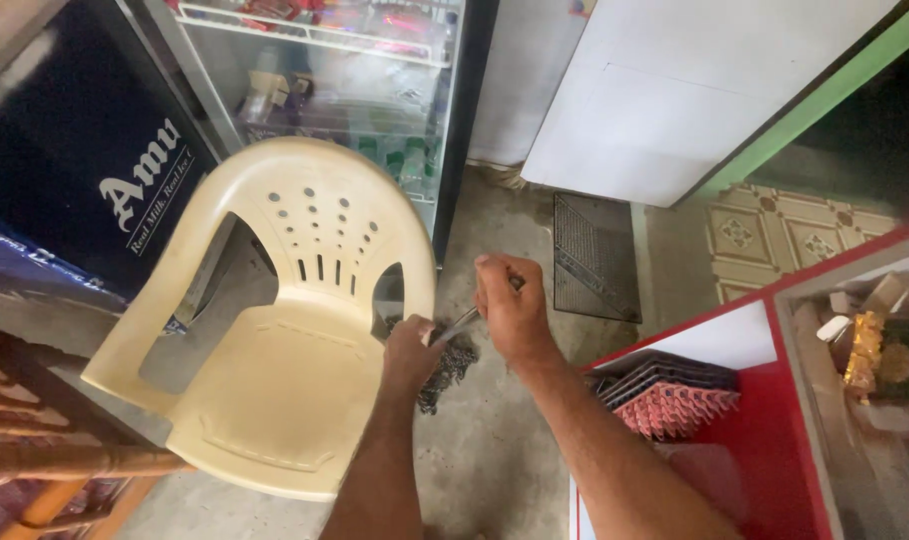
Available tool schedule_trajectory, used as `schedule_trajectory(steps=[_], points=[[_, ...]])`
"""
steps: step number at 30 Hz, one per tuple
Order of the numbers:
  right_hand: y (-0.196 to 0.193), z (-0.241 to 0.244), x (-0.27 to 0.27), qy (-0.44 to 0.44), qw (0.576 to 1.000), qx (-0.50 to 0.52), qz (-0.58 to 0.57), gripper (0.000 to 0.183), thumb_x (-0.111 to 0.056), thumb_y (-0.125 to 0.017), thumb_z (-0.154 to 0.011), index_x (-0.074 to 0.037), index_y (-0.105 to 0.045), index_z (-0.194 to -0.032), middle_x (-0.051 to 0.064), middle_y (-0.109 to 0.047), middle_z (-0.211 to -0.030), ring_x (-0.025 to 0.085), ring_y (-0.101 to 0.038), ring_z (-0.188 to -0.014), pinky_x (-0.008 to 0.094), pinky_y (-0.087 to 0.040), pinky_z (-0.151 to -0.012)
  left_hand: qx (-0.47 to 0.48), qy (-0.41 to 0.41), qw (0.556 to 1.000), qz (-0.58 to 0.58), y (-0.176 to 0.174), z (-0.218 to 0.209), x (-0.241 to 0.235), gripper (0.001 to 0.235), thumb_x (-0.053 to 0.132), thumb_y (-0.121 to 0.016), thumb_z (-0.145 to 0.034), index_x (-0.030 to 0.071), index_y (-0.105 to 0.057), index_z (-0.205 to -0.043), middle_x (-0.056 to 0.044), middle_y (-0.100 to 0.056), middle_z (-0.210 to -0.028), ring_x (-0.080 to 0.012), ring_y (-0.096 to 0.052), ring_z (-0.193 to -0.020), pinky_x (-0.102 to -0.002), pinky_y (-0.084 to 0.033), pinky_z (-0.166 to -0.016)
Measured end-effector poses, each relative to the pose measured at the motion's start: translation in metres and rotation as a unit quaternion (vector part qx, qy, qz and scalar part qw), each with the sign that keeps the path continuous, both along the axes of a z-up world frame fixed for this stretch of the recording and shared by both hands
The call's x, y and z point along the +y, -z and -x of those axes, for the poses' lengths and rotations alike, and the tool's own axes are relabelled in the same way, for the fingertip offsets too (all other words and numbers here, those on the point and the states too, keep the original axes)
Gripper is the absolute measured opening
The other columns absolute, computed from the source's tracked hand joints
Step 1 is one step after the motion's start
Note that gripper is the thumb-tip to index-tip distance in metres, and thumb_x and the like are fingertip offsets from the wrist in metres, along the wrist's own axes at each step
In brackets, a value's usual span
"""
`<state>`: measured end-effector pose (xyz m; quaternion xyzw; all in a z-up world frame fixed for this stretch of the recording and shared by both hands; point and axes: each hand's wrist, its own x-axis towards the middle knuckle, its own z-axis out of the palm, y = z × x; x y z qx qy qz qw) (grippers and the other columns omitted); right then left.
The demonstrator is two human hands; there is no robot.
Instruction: Mop the floor around furniture and display cases in a small shop.
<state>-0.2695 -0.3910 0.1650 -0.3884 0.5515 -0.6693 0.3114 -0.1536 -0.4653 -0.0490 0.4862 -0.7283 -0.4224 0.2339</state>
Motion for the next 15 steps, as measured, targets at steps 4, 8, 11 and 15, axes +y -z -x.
schedule_trajectory(steps=[4,8,11,15], points=[[0.006,-0.022,-0.014,-0.017,0.999,-0.028,-0.001,0.042,-0.014,-0.056,-0.099,-0.009,-0.041,-0.06,-0.004,-0.036,-0.052,0.009,-0.031,-0.044,0.032,-0.027,-0.042,-0.004,-0.054,0.998,0.02,0.009,-0.022,-0.002,0.038,0.022,-0.084,-0.076,0.008,-0.07,-0.109,-0.016,-0.069,-0.111,-0.0353,-0.067,-0.106,-0.046,-0.054,-0.092],[0.016,-0.025,-0.028,-0.017,1.0,0.001,0.001,0.043,-0.014,-0.054,-0.1,-0.01,-0.04,-0.06,-0.005,-0.034,-0.053,0.007,-0.027,-0.045,0.03,-0.024,-0.042,-0.027,-0.081,0.996,-0.028,0.018,-0.037,-0.009,0.05,0.027,-0.082,-0.078,0.009,-0.063,-0.12,-0.018,-0.064,-0.12,-0.0366,-0.064,-0.112,-0.048,-0.051,-0.096],[0.015,-0.02,-0.033,0.0,1.0,-0.021,0.002,0.043,-0.014,-0.053,-0.101,-0.01,-0.039,-0.06,-0.005,-0.034,-0.054,0.007,-0.027,-0.045,0.03,-0.024,-0.042,-0.056,-0.07,0.994,-0.061,0.033,-0.042,-0.014,0.063,0.031,-0.083,-0.079,0.007,-0.055,-0.13,-0.021,-0.059,-0.128,-0.0399,-0.06,-0.119,-0.049,-0.049,-0.101],[0.01,-0.018,-0.04,-0.003,1.0,-0.026,0.017,0.044,-0.013,-0.053,-0.101,-0.011,-0.037,-0.061,-0.005,-0.034,-0.055,0.007,-0.027,-0.046,0.03,-0.024,-0.044,-0.109,-0.049,0.986,-0.119,0.048,-0.034,-0.011,0.079,0.034,-0.083,-0.08,0.009,-0.044,-0.144,-0.022,-0.051,-0.14,-0.0438,-0.054,-0.128,-0.051,-0.045,-0.107]])
